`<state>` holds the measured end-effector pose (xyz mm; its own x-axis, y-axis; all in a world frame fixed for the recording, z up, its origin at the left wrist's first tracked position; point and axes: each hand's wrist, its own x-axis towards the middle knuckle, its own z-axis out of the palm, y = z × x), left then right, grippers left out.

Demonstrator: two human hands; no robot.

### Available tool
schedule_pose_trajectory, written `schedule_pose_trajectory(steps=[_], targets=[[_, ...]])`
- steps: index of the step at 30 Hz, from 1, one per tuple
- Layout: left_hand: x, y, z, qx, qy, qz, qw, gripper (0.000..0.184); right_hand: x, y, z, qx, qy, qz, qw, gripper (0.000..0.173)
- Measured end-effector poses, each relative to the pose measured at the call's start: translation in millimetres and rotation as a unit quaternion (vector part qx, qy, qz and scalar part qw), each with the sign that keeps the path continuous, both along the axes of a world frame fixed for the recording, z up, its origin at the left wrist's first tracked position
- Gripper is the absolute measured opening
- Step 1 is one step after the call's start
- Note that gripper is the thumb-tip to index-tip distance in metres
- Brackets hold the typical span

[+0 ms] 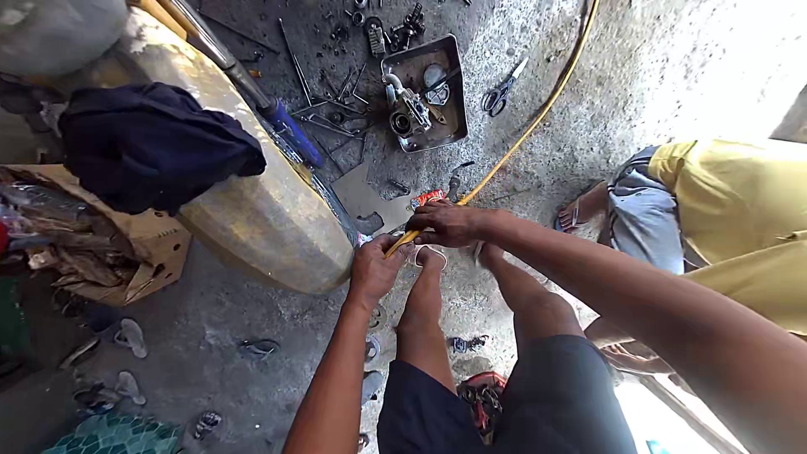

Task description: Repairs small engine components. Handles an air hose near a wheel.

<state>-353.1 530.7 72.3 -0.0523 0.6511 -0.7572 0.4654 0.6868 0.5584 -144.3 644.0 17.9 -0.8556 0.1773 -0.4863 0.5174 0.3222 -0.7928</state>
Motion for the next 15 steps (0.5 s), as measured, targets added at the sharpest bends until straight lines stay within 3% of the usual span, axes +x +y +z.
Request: schedule_pose_trajectory(steps=[3, 5, 8, 15], targets=[[9.9, 3.2, -14.1, 0.049, 0.088, 0.071, 0.992, 0.030, -12.2, 15.5, -28.5, 0.027, 0.022, 0.003, 0.999, 0.034], [19.6, 2.0, -21.2, 0.082, 0.127, 0.141, 0.978, 0.047, -12.6, 17.9, -47.3, 0.078, 0.037, -0.003, 0.996, 0.033], [35.9, -22.6, -22.6, 0.057, 0.169, 0.241, 0.954, 0.073, -20.9, 18.1, -74.4, 0.128, 0.032, -0.036, 0.991, 0.035], [118.5, -121.7, -9.1, -0.136, 0.186, 0.128, 0.965, 0.066, -113.4, 33.0, -115.7, 0.111, -0.066, -0.127, 0.983, 0.042]])
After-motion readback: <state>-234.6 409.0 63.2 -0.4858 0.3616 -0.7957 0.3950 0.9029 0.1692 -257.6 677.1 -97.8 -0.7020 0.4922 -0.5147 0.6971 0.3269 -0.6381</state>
